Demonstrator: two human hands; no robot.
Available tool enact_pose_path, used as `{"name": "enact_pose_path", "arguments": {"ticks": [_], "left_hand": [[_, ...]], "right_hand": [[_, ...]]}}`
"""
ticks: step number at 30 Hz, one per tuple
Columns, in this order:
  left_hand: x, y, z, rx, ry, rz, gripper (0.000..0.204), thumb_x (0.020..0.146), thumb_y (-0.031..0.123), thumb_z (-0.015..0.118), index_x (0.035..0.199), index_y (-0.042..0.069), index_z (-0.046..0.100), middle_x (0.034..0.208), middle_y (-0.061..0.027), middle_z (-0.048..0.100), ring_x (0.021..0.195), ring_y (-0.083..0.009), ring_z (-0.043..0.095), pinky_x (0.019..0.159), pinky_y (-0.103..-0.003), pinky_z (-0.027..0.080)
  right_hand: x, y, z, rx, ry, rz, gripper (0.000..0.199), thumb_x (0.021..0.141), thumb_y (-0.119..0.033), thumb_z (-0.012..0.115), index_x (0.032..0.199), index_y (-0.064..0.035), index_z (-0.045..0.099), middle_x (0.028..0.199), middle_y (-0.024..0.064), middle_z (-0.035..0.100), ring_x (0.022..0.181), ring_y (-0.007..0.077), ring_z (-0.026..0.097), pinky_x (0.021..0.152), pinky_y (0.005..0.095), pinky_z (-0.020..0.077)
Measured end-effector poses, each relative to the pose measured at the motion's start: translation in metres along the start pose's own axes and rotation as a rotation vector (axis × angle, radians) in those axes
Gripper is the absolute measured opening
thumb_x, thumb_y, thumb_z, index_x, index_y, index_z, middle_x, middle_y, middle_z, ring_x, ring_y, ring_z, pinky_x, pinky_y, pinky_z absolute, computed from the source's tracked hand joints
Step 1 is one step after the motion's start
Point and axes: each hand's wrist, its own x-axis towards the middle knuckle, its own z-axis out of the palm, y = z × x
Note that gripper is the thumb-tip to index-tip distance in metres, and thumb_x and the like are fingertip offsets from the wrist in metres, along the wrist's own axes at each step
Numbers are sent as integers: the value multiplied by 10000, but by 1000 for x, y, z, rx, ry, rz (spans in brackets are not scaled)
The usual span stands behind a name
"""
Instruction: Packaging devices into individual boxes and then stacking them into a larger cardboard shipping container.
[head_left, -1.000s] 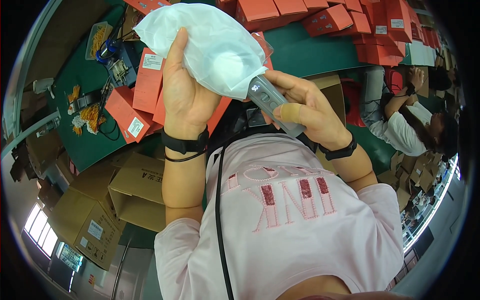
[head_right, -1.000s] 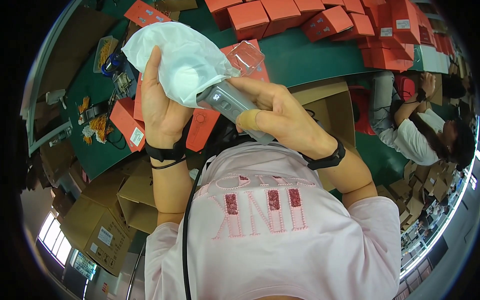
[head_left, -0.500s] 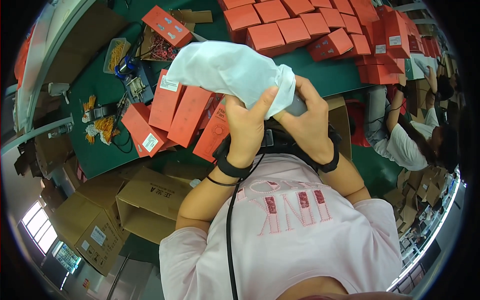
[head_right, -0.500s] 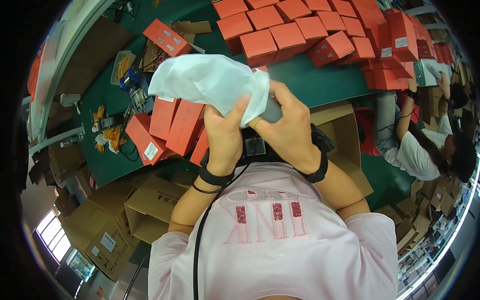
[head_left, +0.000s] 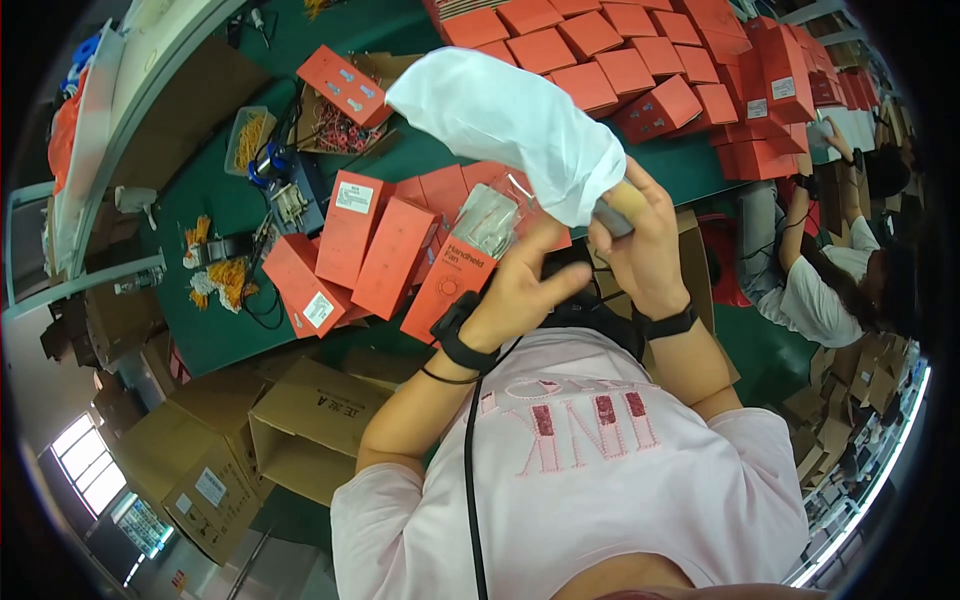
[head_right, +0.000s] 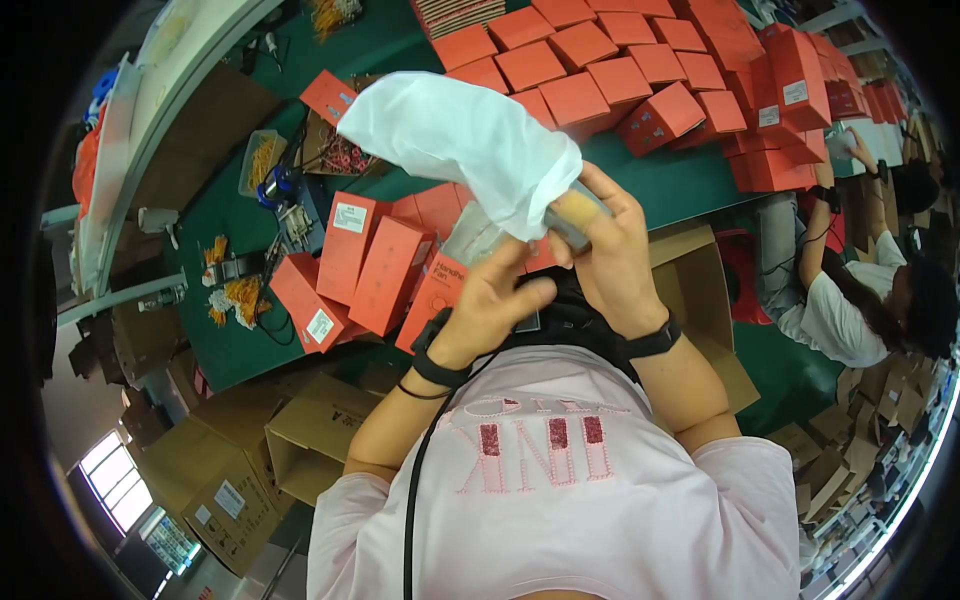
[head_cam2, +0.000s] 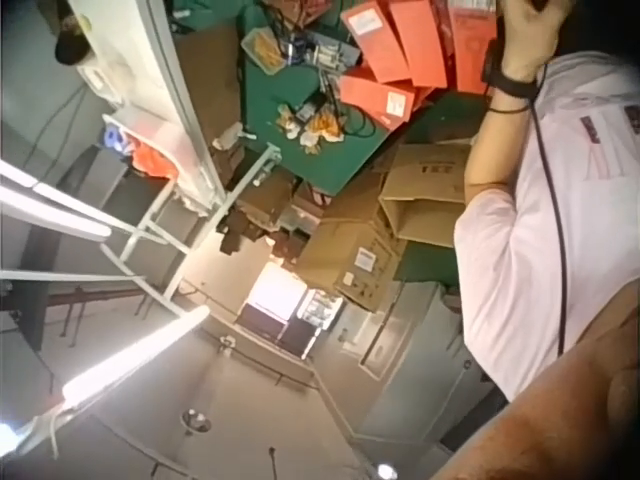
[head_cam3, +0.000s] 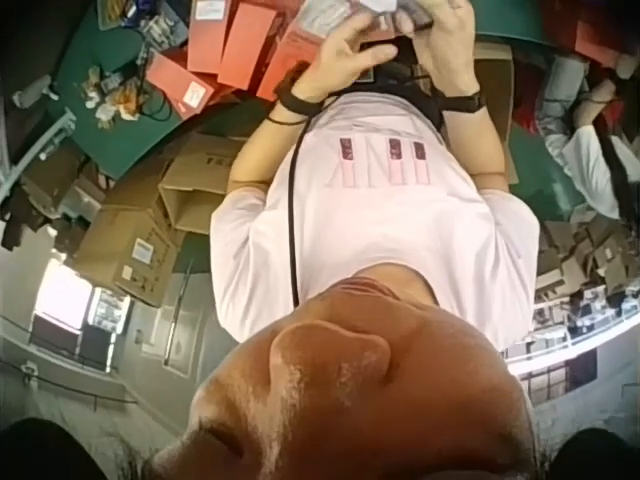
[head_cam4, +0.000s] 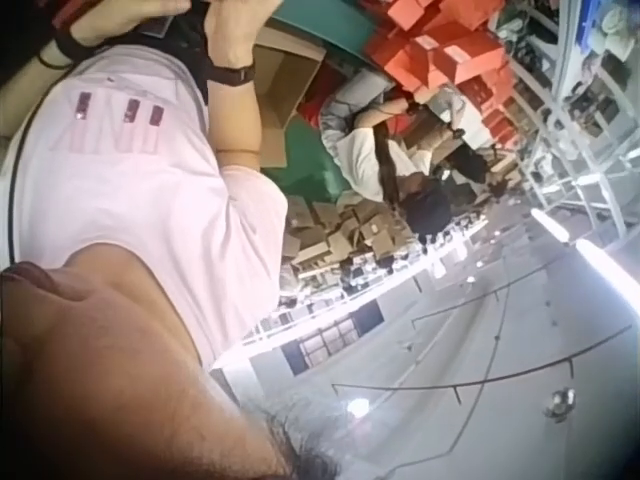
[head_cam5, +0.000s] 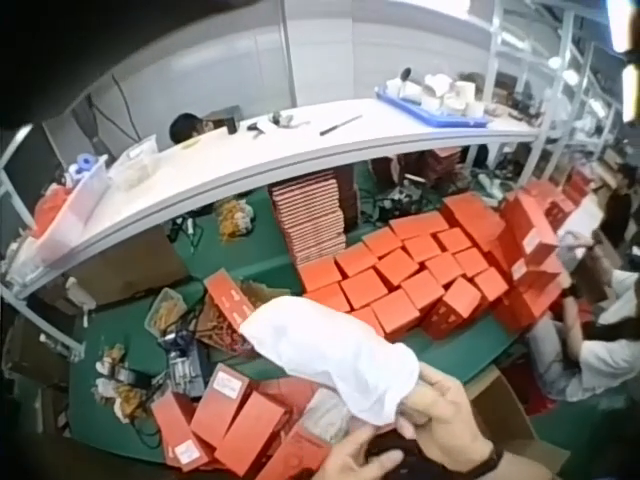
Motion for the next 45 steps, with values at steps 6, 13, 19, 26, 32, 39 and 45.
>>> {"name": "enact_pose_path", "arguments": {"ticks": [6, 13, 19, 26, 32, 39, 45], "left_hand": [[12, 49, -29, -758, 349, -16, 509, 989, 300, 639, 1383, 24, 473, 1357, -74, 539, 1280, -209, 501, 1085, -392, 400], [22, 28, 1, -758, 350, -209, 406, 969, 214, 664, 1315, 53, 528, 1221, -56, 621, 1115, -184, 606, 970, -361, 486], [31, 22, -6, -983, 445, -171, 366, 1005, 259, 608, 1315, 74, 546, 1290, -74, 618, 1210, -228, 573, 1069, -407, 433], [35, 35, -22, -1000, 459, -171, 330, 1016, 274, 594, 1271, 66, 559, 1244, -98, 634, 1194, -255, 579, 1076, -433, 426], [32, 27, -11, -811, 612, -161, 318, 965, 153, 666, 1245, 40, 565, 1165, -84, 640, 1111, -241, 617, 987, -380, 496], [-17, 58, -35, 316, -148, -143, 407, 850, 58, 740, 1215, -14, 577, 1210, -101, 622, 1073, -233, 615, 945, -360, 495], [-35, 58, -34, 1067, -356, 10, 374, 742, -40, 679, 1092, 63, 598, 1022, -100, 558, 1005, -322, 571, 876, -438, 491]], "right_hand": [[-9, 7, -1, -529, -136, -305, 340, 878, -106, 695, 1189, 23, 647, 871, 11, 658, 669, 35, 557, 545, 185, 416], [-5, 36, -4, -850, -402, -488, 585, 894, -353, 713, 1285, 37, 522, 1132, 205, 608, 987, 366, 616, 885, 395, 495], [-3, 44, 3, -1199, -39, -903, 224, 800, -50, 774, 995, 27, 695, 948, 177, 652, 757, 319, 646, 638, 350, 515], [-16, 26, -32, -1261, 10, -1076, 52, 886, -2, 692, 915, 40, 683, 1203, 231, 626, 855, 266, 664, 738, 338, 544], [-19, 15, -11, -1358, -236, -971, 693, 800, -115, 832, 1383, 30, 487, 1239, 237, 626, 863, 287, 684, 698, 325, 536], [-2, 17, -42, -243, -609, 445, 186, 937, -82, 660, 1082, 25, 705, 960, 47, 732, 815, 98, 683, 732, 252, 554], [-4, 36, -58, 257, -397, 1143, 407, 997, -255, 626, 1277, 39, 606, 1173, 72, 692, 932, 95, 665, 800, 249, 543]]}}
